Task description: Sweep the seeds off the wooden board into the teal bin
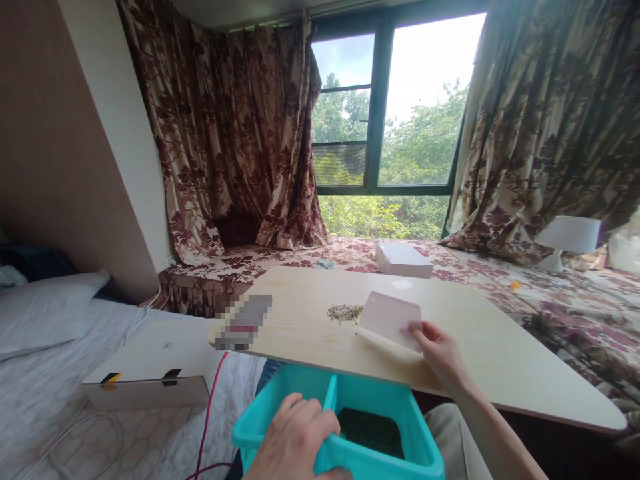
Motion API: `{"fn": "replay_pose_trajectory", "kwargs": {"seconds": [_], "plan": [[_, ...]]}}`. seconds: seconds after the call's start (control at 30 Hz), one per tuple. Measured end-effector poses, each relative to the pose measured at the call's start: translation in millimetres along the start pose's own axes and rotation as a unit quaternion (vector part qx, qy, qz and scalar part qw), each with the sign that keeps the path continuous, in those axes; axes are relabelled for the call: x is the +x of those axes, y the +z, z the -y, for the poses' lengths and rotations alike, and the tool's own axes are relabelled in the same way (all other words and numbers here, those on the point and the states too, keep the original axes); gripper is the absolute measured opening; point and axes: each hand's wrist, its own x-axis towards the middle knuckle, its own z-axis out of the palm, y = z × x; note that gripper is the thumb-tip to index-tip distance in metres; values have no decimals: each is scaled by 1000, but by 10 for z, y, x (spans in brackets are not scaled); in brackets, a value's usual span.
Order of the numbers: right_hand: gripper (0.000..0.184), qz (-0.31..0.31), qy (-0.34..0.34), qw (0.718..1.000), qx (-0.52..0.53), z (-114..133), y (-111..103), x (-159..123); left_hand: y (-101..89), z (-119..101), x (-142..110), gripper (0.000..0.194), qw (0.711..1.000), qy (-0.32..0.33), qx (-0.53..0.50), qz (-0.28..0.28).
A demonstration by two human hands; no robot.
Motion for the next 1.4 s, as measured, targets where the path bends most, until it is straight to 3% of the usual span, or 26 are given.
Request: {"fn": "replay_pose_trajectory", "kwargs": {"seconds": [0.37,0.57,1.4], "plan": [[29,4,-37,998,-41,-50,59,105,-10,29,-26,29,999,-8,14,-30],[28,3,-47,998,-43,-60,64,116,-39,-6,-29,27,1000,-15,11,-12],[28,41,-12,999,-9,-8,37,70,-84,-37,-71,22,996,-51,-58,-34]]}}
